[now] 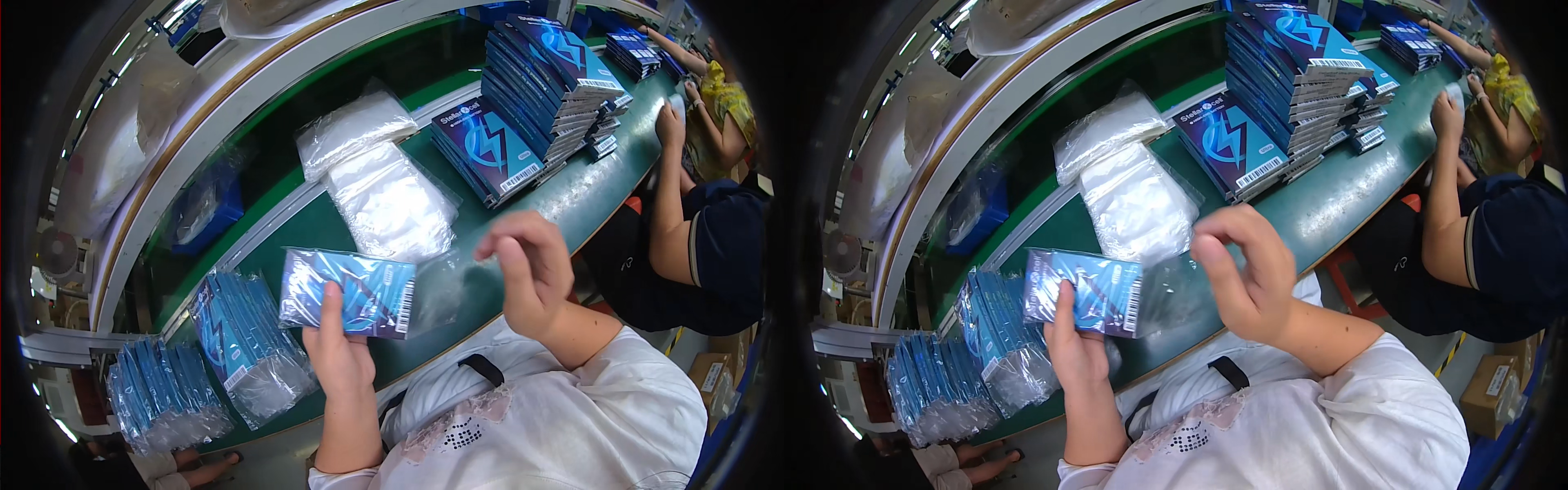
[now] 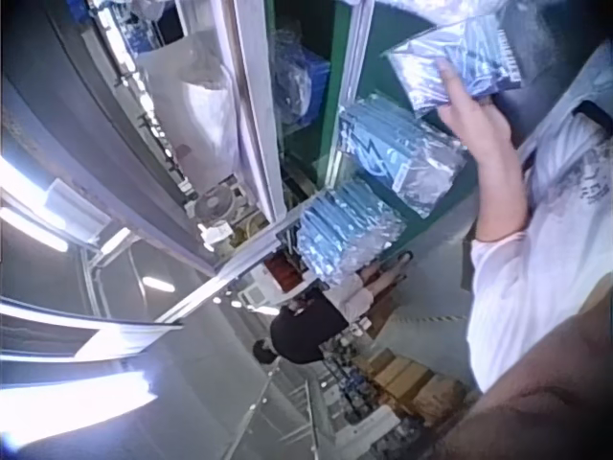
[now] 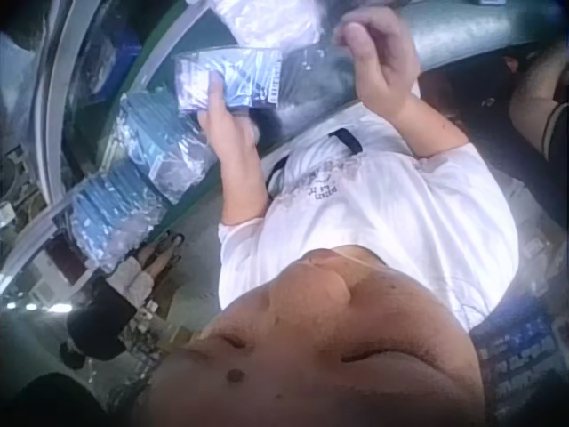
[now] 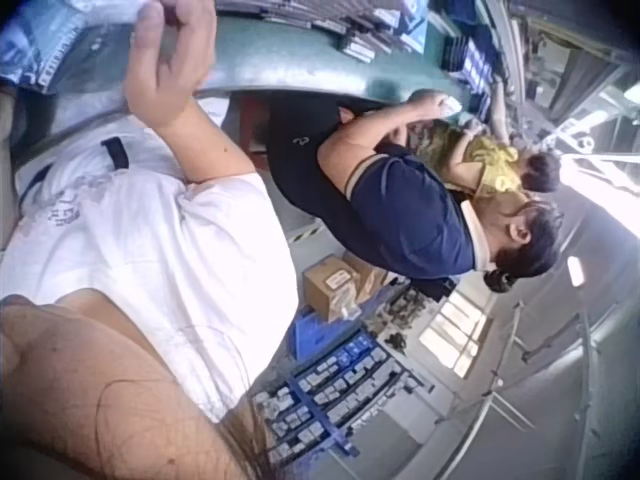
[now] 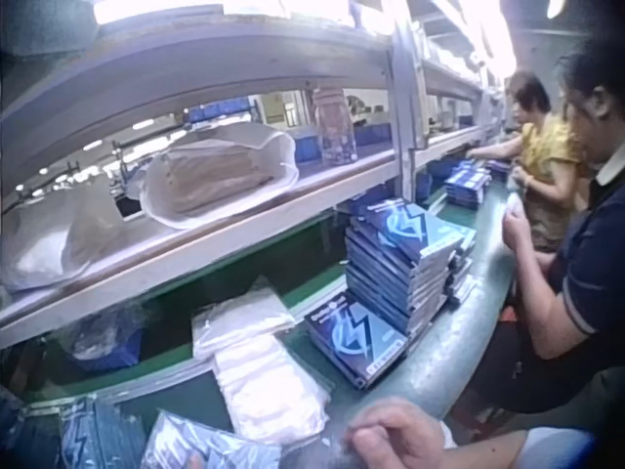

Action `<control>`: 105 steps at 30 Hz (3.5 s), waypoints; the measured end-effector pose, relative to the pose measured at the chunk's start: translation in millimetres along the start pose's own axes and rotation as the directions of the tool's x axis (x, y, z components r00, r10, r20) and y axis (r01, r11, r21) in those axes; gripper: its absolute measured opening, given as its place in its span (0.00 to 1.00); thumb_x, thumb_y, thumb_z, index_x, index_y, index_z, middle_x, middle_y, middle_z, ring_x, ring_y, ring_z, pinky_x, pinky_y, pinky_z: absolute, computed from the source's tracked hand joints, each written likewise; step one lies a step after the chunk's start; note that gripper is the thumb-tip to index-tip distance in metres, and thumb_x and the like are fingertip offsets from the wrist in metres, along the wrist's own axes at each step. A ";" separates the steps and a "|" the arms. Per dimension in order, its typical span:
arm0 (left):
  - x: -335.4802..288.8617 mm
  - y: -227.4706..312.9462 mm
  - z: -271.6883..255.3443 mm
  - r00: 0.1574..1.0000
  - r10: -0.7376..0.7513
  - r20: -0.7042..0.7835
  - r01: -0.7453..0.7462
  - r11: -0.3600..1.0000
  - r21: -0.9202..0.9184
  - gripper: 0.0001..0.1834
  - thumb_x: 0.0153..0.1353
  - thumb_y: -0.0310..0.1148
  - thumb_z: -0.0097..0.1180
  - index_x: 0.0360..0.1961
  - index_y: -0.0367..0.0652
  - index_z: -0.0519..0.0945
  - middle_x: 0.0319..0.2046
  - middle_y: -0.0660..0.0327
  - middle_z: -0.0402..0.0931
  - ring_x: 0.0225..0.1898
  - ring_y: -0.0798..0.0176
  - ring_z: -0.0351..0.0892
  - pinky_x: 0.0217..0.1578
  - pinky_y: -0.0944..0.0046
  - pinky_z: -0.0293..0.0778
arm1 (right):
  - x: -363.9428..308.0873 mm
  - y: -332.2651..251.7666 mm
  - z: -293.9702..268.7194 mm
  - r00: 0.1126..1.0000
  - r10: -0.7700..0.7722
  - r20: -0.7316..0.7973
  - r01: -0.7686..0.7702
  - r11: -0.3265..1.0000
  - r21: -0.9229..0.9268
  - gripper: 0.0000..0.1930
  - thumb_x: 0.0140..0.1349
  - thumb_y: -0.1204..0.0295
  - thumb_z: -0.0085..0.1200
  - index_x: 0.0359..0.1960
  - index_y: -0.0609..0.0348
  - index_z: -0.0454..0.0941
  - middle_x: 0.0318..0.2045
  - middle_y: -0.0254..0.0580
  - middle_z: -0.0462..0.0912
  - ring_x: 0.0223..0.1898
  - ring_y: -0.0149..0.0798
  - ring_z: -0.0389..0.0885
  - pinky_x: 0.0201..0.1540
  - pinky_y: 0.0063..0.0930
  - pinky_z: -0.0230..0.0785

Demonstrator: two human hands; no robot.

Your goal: The person places small blue boxes into clear plastic bags on a green assembly table. They seal the bags and stack them in a pile. The person repeats this process for multiple items throughout the video.

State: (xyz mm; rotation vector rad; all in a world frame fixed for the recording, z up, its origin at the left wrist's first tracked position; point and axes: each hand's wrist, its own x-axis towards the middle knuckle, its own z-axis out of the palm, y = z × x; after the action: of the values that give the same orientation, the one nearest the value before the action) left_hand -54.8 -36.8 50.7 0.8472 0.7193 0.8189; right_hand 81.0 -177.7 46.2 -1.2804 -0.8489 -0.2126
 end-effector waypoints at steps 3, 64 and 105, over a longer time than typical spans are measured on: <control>7.8 5.0 -7.0 1.000 -0.025 0.000 0.025 0.996 -0.089 0.15 0.65 0.34 0.52 0.50 0.38 0.72 0.45 0.59 0.76 0.44 0.64 0.78 0.44 0.61 0.77 | -12.1 -13.3 -11.4 0.997 -0.043 0.059 0.047 0.997 -0.067 0.05 0.57 0.82 0.55 0.35 0.67 0.76 0.26 0.44 0.78 0.23 0.34 0.73 0.27 0.24 0.66; 6.4 9.2 1.1 0.960 0.272 -0.059 -0.269 0.961 0.058 0.14 0.64 0.31 0.53 0.47 0.34 0.73 0.42 0.60 0.76 0.40 0.69 0.77 0.42 0.68 0.73 | -22.5 -7.1 -3.2 0.484 0.759 0.435 -0.873 0.452 0.184 0.11 0.63 0.67 0.54 0.40 0.62 0.74 0.28 0.36 0.77 0.26 0.26 0.73 0.28 0.18 0.66; 11.8 -4.1 13.7 0.997 0.079 0.024 -0.079 0.997 0.025 0.14 0.64 0.34 0.54 0.45 0.35 0.73 0.38 0.62 0.77 0.36 0.71 0.78 0.38 0.70 0.74 | -31.7 0.9 29.6 0.566 0.556 0.609 -0.769 0.622 0.147 0.18 0.67 0.74 0.44 0.57 0.67 0.62 0.35 0.40 0.79 0.30 0.29 0.79 0.32 0.24 0.74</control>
State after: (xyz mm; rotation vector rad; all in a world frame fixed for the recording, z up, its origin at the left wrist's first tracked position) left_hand -36.6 -33.3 51.2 0.9116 0.6806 0.8705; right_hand 46.8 -160.5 25.8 -1.1856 -0.7106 0.9506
